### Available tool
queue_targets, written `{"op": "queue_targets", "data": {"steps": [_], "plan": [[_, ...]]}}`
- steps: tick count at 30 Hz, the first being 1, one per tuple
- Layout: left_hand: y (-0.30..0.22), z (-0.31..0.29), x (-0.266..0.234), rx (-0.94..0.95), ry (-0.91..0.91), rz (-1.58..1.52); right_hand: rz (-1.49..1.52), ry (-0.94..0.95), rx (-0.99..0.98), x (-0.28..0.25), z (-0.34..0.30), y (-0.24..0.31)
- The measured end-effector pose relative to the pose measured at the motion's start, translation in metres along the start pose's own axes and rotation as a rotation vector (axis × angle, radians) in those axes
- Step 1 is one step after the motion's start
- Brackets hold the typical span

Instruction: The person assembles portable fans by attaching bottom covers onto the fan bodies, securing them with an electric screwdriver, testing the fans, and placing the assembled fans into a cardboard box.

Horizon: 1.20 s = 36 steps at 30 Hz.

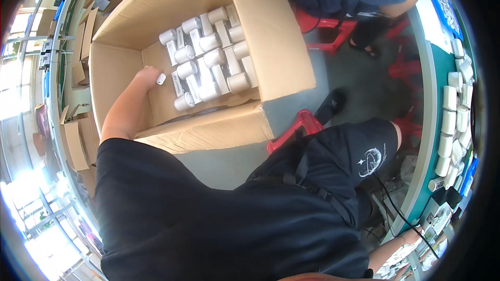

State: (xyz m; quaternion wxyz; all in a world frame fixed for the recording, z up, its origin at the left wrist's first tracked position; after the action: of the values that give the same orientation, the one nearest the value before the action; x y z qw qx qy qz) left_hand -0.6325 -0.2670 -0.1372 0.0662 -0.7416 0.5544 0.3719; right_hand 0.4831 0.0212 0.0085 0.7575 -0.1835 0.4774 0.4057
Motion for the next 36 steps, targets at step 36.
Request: {"op": "queue_targets", "data": {"steps": [36], "plan": [[-0.007,-0.005,0.091,-0.399,0.92,-0.898,-0.049,0.04,0.006,0.031,0.027,-0.033]]}}
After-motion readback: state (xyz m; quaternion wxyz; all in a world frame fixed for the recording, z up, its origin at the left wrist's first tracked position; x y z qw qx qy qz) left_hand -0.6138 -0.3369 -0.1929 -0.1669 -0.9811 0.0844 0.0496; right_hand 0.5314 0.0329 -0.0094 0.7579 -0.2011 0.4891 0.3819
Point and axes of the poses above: each hand's wrist, its own z-axis towards the middle knuckle, its own x-axis out of the palm, y = z × x, the point moved 3 cm from there along z, towards the middle knuckle
